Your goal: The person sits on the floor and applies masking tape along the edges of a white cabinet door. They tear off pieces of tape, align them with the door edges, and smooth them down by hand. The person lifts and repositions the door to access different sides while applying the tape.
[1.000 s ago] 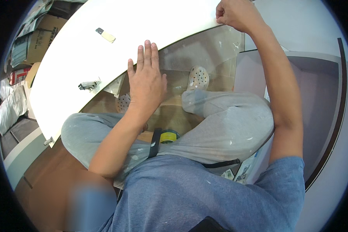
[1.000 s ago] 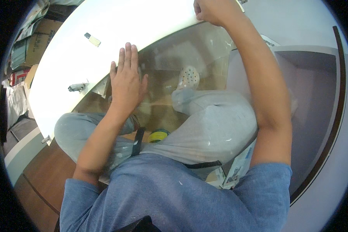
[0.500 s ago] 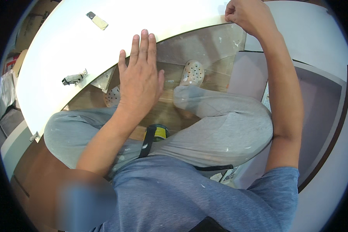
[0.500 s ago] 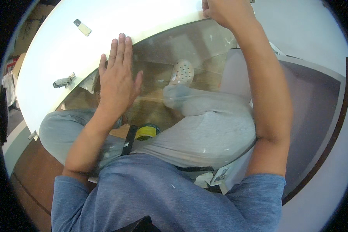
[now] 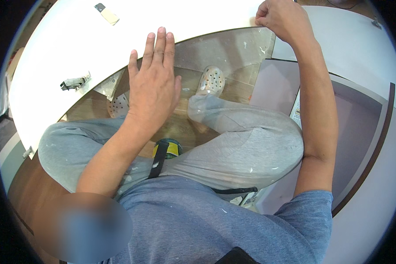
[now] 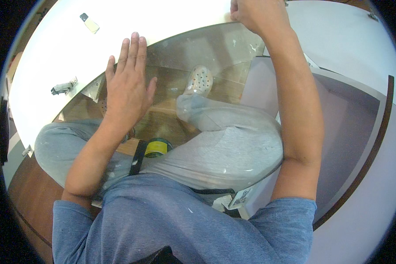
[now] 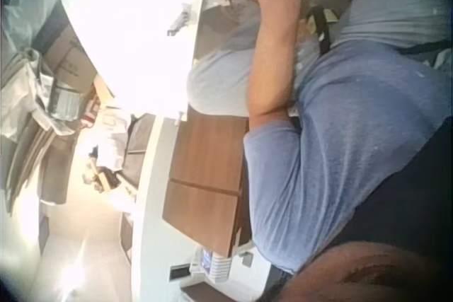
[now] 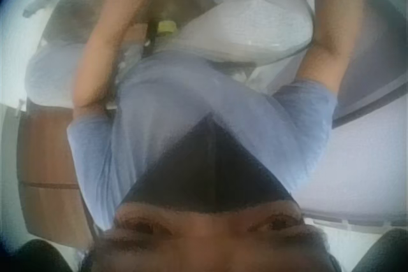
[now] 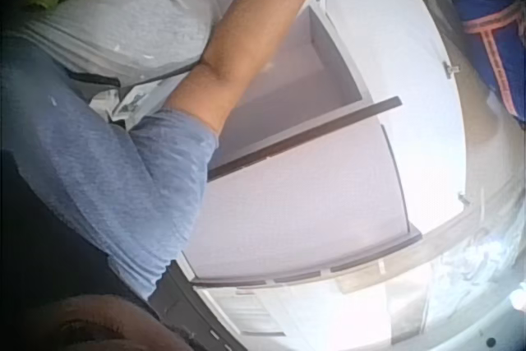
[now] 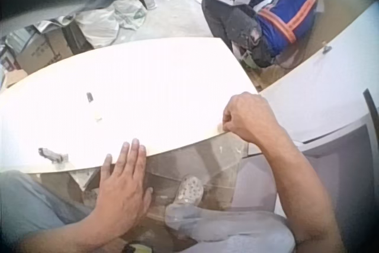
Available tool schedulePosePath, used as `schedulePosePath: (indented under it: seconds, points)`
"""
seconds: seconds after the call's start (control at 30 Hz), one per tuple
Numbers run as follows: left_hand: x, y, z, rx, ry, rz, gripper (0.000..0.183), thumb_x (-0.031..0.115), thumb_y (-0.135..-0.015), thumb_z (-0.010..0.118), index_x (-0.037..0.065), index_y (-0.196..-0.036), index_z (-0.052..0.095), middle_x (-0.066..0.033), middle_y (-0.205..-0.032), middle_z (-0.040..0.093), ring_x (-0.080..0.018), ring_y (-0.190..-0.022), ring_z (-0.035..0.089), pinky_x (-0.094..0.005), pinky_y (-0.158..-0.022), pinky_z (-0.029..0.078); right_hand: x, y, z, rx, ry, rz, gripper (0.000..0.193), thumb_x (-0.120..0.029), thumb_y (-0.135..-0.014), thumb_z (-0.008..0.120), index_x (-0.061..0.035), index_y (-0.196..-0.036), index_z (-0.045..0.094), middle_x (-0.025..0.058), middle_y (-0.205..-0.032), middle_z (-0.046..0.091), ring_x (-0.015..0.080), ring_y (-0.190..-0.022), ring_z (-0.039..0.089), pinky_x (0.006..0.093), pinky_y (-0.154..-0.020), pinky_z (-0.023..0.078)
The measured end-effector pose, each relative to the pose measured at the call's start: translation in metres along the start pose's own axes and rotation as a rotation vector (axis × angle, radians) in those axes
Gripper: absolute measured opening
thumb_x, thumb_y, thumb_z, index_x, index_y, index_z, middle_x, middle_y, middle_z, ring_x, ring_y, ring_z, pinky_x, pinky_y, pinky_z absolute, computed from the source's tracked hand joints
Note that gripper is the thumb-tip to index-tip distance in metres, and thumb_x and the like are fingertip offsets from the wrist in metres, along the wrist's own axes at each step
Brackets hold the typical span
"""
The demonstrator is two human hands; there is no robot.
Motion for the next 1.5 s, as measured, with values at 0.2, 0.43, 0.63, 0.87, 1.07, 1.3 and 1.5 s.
schedulePosePath:
  seconds: [0.2,0.43,0.63,0.87,1.07,1.3,1.5]
  points:
    - [-0.001,0.0,0.002,0.008,-0.024,0.004,0.09,0.027,-0.093,0.07,0.002,-0.163,0.019,-0.0183,-0.17,0.023,-0.0333,-0.157,0.025,-0.0576,-0.124,0.025,-0.001,-0.001,-0.001,-0.023,-0.004,0.033,0.009,-0.018,-0.07,0.076,-0.0094,-0.072,0.079,0.0166,-0.075,0.074,0.0337,-0.074,0.072,0.0438,-0.072,0.058]
    - [0.0,0.0,0.001,0.015,-0.011,0.011,0.09,0.026,-0.093,0.07,0.001,-0.163,0.02,-0.0194,-0.17,0.023,-0.0346,-0.157,0.025,-0.0584,-0.123,0.025,-0.001,-0.002,0.0,-0.024,0.003,0.035,0.009,-0.017,-0.07,0.076,-0.0091,-0.072,0.078,0.0175,-0.074,0.073,0.0339,-0.073,0.072,0.0434,-0.072,0.058]
    - [0.0,0.0,0.001,0.019,-0.014,0.012,0.09,0.025,-0.093,0.07,0.0,-0.163,0.019,-0.0202,-0.169,0.023,-0.035,-0.157,0.025,-0.0589,-0.123,0.025,0.0,-0.002,0.001,-0.036,0.009,0.04,0.008,-0.017,-0.07,0.076,-0.0093,-0.071,0.078,0.0169,-0.074,0.073,0.0336,-0.073,0.072,0.0429,-0.073,0.058]
    - [0.0,0.0,0.001,0.002,-0.013,0.008,0.09,0.026,-0.093,0.07,0.0,-0.163,0.019,-0.0194,-0.17,0.022,-0.0343,-0.157,0.024,-0.0585,-0.124,0.024,-0.006,0.001,-0.006,0.001,-0.001,0.011,0.007,-0.016,-0.07,0.076,-0.0094,-0.071,0.078,0.0165,-0.075,0.074,0.0333,-0.074,0.073,0.0429,-0.073,0.058]
    - [0.0,0.001,0.001,0.001,-0.017,0.007,0.09,0.026,-0.093,0.069,0.001,-0.163,0.019,-0.0189,-0.17,0.021,-0.034,-0.157,0.024,-0.0582,-0.124,0.024,-0.002,-0.003,0.001,-0.028,0.002,0.025,0.007,-0.016,-0.07,0.076,-0.0093,-0.07,0.078,0.0168,-0.074,0.073,0.0333,-0.074,0.072,0.043,-0.073,0.058]
    - [0.0,0.0,0.002,-0.002,-0.002,-0.017,0.09,0.026,-0.093,0.069,0.001,-0.163,0.019,-0.019,-0.17,0.021,-0.0342,-0.158,0.022,-0.0586,-0.124,0.022,-0.004,-0.004,0.002,-0.031,0.035,0.006,0.007,-0.016,-0.071,0.075,-0.0094,-0.07,0.078,0.0171,-0.074,0.073,0.0336,-0.074,0.073,0.0432,-0.074,0.058]
    - [0.024,-0.022,0.013,0.045,0.013,0.011,0.088,0.025,-0.092,0.068,-0.002,-0.161,0.021,-0.0221,-0.169,0.021,-0.0364,-0.158,0.021,-0.0589,-0.126,0.019,0.0,-0.005,0.006,-0.057,0.111,0.046,0.007,-0.014,-0.072,0.073,-0.0114,-0.073,0.08,0.0163,-0.078,0.075,0.0336,-0.077,0.073,0.0431,-0.076,0.058]
Point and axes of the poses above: each hand's wrist, its own y-axis away from the middle knuckle, its own z-axis out of the palm, x = y × z, the point moved 7 cm from there along -y, towards the middle knuckle
